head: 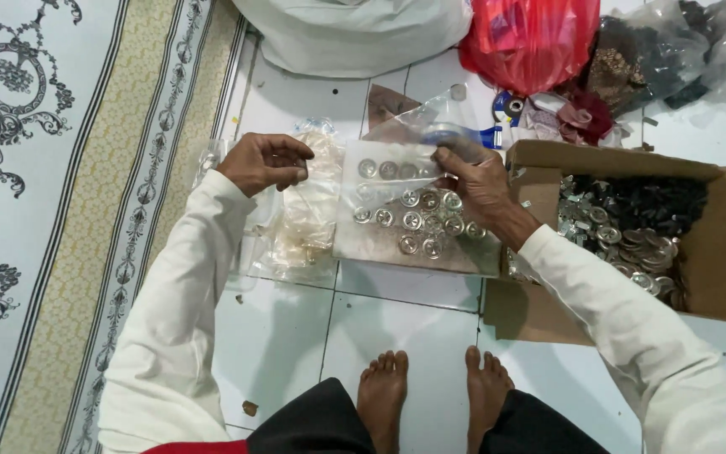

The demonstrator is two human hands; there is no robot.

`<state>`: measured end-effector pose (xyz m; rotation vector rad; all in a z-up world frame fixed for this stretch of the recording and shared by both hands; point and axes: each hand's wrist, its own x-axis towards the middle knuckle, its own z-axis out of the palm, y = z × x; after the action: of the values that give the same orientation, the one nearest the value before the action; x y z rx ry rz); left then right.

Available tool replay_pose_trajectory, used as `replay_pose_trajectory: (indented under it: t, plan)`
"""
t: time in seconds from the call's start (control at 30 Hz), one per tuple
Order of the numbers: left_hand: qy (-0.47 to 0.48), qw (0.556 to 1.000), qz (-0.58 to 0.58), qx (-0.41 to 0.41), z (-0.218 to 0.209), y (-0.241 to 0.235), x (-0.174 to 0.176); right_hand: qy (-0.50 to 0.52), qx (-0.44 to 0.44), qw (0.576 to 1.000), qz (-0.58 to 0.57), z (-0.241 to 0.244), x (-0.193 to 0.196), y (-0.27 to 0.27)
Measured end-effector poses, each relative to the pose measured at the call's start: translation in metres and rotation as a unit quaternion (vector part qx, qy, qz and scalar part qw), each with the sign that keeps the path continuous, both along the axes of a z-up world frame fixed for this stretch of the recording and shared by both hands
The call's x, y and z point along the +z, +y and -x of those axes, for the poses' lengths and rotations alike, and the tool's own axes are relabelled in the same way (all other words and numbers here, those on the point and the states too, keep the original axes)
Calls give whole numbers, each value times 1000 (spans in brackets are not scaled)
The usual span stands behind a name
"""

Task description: The person sits on the floor and sorts small metal parts from a cardboard box onto a white board. They then place the sorted parts into small plastic bags and seal them.

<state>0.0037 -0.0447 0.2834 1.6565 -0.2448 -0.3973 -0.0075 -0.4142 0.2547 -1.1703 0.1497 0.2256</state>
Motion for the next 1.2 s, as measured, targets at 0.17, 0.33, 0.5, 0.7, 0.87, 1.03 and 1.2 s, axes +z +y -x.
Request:
replay_pose_trajectory:
  t: [0.17,0.33,0.5,0.7,0.87,1.03,1.2]
  plan:
    - [-1,999,-44,33,-5,14,-10,-4,5,1000,4,3,-3,-6]
    - [26,996,18,85,0,-5,14,-1,21,999,25,7,9,-4]
    - [-81,985,73,135,10,-54,52,-183,-12,932,311,14,46,5]
    - [-176,967,80,165,18,-120,62,-188,180,954,148,45,127,59]
    - [-171,955,106,218,10,-132,59,-248,152,945,149,25,109,64]
    - [-160,948,122,246,10,-139,70,-235,158,946,156,18,117,62]
    - [-130,947,152,250,-1,-144,67,-192,171,959,122,1,120,55]
